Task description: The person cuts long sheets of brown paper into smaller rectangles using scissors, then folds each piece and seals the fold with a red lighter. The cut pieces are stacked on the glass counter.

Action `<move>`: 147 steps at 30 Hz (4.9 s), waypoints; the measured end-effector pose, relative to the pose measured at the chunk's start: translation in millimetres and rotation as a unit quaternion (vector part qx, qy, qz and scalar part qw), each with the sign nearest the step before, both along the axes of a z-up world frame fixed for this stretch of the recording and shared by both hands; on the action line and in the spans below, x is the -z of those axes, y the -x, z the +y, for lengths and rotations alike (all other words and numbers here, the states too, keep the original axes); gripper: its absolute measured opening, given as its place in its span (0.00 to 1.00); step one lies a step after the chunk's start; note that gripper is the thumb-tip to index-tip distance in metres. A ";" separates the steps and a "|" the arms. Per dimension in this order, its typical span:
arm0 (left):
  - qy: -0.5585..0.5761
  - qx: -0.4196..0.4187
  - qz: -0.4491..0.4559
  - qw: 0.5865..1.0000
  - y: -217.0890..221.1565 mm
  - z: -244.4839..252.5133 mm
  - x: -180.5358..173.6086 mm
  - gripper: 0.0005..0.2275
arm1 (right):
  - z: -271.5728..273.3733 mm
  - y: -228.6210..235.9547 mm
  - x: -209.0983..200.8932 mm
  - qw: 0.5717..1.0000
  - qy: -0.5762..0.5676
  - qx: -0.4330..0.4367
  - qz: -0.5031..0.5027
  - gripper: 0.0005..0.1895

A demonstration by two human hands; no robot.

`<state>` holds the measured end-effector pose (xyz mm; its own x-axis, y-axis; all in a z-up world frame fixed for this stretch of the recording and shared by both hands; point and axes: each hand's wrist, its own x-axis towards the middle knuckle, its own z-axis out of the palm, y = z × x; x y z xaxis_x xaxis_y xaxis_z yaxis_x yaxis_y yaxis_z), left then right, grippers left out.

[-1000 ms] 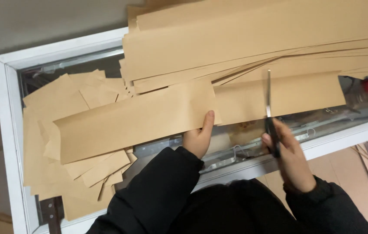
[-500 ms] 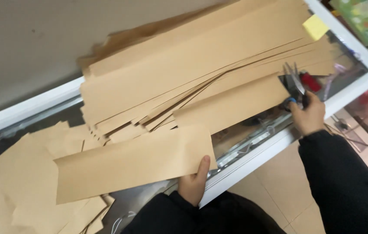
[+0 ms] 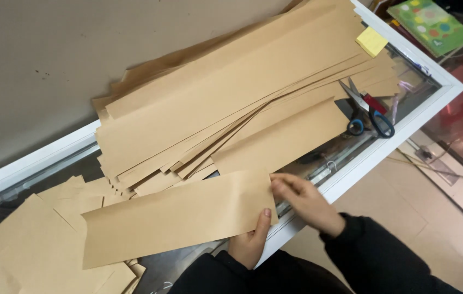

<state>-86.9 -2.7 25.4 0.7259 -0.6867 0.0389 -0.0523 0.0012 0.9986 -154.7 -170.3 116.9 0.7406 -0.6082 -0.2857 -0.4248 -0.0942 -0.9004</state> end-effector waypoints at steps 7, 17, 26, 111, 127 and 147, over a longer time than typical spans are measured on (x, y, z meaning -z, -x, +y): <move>-0.070 -0.119 -0.024 0.990 -0.2 0.6 9.6 0.21 | -20.6 13.5 31.8 0.982 -0.145 0.068 -0.098 0.09; 0.158 -0.376 0.261 0.875 -45.6 11.5 14.2 0.12 | -174.9 26.1 48.7 0.975 0.189 0.084 0.080 0.09; -0.016 -0.331 0.091 0.939 -50.0 -2.2 16.6 0.22 | -253.7 15.2 69.6 0.909 0.390 0.104 0.107 0.06; -0.255 0.112 -0.452 0.847 -2.8 33.9 -17.6 0.26 | 11.9 0.5 71.1 0.996 0.074 -0.043 0.027 0.14; -0.261 0.170 -0.349 0.884 -3.7 31.8 -28.6 0.26 | 11.3 1.7 73.0 0.996 0.066 -0.050 0.015 0.13; -0.385 0.101 -0.398 0.826 -40.8 86.6 -28.2 0.26 | 18.1 0.7 65.2 0.979 0.180 -0.093 0.030 0.18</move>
